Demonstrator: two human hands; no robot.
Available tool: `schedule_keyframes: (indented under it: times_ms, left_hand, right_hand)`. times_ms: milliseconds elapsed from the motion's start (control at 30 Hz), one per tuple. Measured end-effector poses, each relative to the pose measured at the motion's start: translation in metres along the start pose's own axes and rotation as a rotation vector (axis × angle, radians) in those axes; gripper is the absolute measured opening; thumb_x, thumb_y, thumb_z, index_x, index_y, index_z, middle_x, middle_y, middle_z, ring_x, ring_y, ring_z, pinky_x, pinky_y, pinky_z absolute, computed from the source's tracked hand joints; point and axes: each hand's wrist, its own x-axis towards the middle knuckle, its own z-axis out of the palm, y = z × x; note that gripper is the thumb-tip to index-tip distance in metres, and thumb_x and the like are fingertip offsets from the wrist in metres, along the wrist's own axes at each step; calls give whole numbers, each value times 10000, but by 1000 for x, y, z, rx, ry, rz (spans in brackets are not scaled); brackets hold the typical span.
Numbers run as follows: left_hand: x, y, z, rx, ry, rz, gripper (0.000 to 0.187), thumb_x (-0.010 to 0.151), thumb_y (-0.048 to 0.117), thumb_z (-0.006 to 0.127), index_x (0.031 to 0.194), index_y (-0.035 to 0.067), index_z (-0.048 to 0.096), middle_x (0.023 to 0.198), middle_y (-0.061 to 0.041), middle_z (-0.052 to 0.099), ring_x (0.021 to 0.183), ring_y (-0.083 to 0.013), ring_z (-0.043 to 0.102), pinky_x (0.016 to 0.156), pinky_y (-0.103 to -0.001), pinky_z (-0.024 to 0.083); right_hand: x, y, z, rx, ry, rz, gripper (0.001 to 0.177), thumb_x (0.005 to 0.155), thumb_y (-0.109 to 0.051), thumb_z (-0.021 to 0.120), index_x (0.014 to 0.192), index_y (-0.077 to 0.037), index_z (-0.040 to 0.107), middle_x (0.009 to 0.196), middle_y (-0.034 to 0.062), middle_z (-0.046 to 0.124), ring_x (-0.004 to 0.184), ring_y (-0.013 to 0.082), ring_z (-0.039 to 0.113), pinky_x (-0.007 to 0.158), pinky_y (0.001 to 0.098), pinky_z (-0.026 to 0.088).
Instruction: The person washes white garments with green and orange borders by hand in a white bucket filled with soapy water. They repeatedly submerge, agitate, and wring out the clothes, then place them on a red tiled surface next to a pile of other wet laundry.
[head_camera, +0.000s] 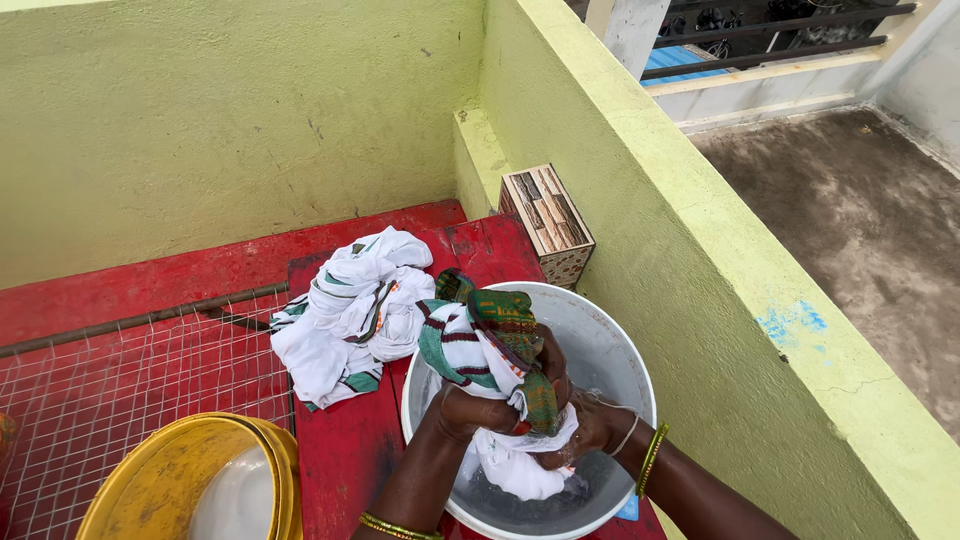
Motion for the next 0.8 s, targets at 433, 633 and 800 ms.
schedule_keyframes:
  times_ms: [433,633,800]
  left_hand:
    - [9,-14,-45,-21,1018,667,255,904,-30,616,1114,-132,512,1014,-139,592,952,-238,587,915,-381,496]
    - [30,-14,25,3,796,764,432,787,-72,609,1208,-6,537,1080,-137,623,1033,-258,648,1053,-440,517]
    - [11,-8,40,-16,467,339,458,741,25,745,1143,23,525,1108,-129,648,1112,-242,654,1050,-431,531]
  right_hand:
    - [-11,-193,69,-812,1026,-395,1016,721,-204,840,1532,-82,240,1521,211,345,1408,364,399,1169,526,321]
    - [8,-193,66,-616,975,-425,1045,736,-421,814,1529,-15,268,1537,277,308,1427,444,346,1173,491,347]
    - [28,-125,31,-247,661,-209,837,788,-436,787,1458,-61,453,1451,188,485,1352,347,499,1151,442,441]
